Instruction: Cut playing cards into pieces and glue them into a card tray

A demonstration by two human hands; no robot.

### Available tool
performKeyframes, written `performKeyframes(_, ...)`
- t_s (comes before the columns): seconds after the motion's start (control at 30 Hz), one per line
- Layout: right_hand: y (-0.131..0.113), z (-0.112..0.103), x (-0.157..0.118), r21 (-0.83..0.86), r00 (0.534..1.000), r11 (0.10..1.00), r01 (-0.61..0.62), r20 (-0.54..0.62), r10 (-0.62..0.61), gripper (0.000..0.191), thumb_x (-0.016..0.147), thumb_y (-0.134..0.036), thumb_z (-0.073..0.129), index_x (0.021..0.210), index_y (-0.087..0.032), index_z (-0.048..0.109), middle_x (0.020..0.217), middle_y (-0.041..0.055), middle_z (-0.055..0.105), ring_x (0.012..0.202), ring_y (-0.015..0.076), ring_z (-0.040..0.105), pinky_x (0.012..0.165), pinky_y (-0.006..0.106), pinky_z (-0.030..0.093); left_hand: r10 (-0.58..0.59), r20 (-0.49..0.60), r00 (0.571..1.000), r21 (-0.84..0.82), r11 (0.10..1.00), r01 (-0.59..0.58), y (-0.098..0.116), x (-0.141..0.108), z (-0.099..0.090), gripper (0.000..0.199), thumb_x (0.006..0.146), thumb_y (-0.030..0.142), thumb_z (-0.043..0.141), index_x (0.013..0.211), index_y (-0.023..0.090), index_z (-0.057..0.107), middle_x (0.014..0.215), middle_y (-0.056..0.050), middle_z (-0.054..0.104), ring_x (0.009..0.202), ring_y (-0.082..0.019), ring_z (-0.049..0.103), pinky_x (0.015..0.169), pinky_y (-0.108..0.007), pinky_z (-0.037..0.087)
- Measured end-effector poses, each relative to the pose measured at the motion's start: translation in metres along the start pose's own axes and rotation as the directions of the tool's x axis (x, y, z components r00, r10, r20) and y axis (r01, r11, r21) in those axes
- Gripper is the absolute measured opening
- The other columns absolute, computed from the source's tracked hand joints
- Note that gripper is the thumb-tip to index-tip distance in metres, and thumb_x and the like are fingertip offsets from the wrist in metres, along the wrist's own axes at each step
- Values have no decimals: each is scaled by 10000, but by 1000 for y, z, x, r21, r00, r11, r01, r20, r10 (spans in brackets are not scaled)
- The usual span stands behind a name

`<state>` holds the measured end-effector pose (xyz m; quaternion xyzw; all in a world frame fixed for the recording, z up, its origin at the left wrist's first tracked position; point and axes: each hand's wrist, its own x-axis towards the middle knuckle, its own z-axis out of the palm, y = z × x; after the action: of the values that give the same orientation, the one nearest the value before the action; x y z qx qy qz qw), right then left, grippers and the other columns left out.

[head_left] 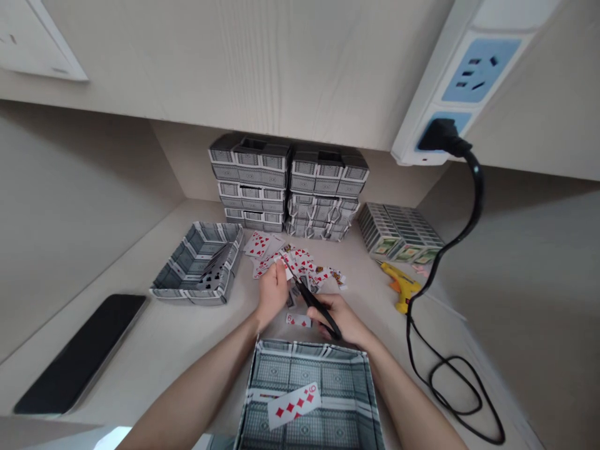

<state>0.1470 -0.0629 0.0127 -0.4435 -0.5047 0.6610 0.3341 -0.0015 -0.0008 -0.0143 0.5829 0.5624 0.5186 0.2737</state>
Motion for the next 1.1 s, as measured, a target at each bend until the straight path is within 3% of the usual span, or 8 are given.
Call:
performKeyframes(0.17, -4, 0, 0, -22, 994, 997, 73, -82, -74, 377, 678, -526, 600, 723, -163, 510, 420, -85, 405, 285, 63, 364, 288, 183, 279, -44, 188, 981, -187, 979, 80, 4, -5, -2, 428, 845, 477, 318, 556, 175, 413, 411, 50, 407, 384, -84, 406, 426, -208, 322)
performKeyframes(0.27, -4, -7, 3, -59, 966, 992, 107, -229, -118, 401, 681, -556, 573, 721, -161, 520, 412, -71, 426, 285, 81, 386, 292, 200, 298, -66, 282, 957, -311, 937, 156, 4, -6, -1, 396, 836, 460, 340, 594, 167, 452, 426, 37, 468, 359, -82, 432, 394, -203, 336)
performKeyframes(0.43, 1, -27, 9, -360, 800, 928, 91, -529, -284, 388, 690, -504, 572, 844, -149, 596, 545, -13, 555, 425, 124, 500, 414, 229, 396, -81, 316, 945, -408, 888, 213, 0, -4, 0, 339, 822, 421, 355, 628, 165, 462, 470, 26, 521, 351, -71, 448, 378, -192, 344)
performKeyframes(0.53, 3, -38, 9, -611, 699, 791, 19, -558, -448, 359, 732, -402, 535, 984, -155, 603, 719, 41, 648, 613, 175, 594, 554, 254, 443, -86, 321, 943, -396, 893, 216, 0, -3, 0, 343, 823, 428, 343, 632, 168, 460, 481, 27, 519, 360, -68, 449, 387, -189, 348)
performKeyframes(0.67, 8, -48, 9, -776, 635, 616, -135, -545, -548, 397, 735, -290, 510, 1111, -175, 561, 875, 77, 670, 767, 212, 624, 668, 283, 463, -78, 318, 945, -228, 961, 156, 3, -1, -1, 350, 802, 467, 383, 639, 170, 472, 452, 55, 464, 359, -69, 425, 396, -189, 328)
performKeyframes(0.8, 15, -52, 12, -843, 628, 496, -206, -503, -594, 449, 736, -241, 504, 1174, -144, 527, 996, 122, 640, 886, 232, 595, 771, 320, 454, 33, 343, 939, 76, 995, -63, 3, -1, -3, 366, 761, 482, 462, 584, 163, 491, 471, 46, 475, 455, -80, 445, 471, -193, 318)
performKeyframes(0.97, 20, -55, 16, -887, 654, 405, -220, -443, -613, 460, 735, -195, 498, 1186, -108, 514, 991, 137, 621, 918, 238, 551, 794, 339, 444, 123, 504, 855, 282, 912, -297, 6, -2, -6, 339, 767, 501, 477, 738, 185, 594, 665, 2, 610, 609, -116, 526, 590, -220, 370)
performKeyframes(1.1, 22, -59, 17, -906, 677, 374, -199, -403, -616, 411, 724, -183, 510, 1126, -112, 555, 959, 125, 626, 937, 246, 522, 802, 350, 431, 215, 406, 888, 318, 878, -358, 6, 4, -10, 320, 831, 441, 410, 913, 194, 595, 841, -44, 625, 805, -163, 563, 739, -278, 419)
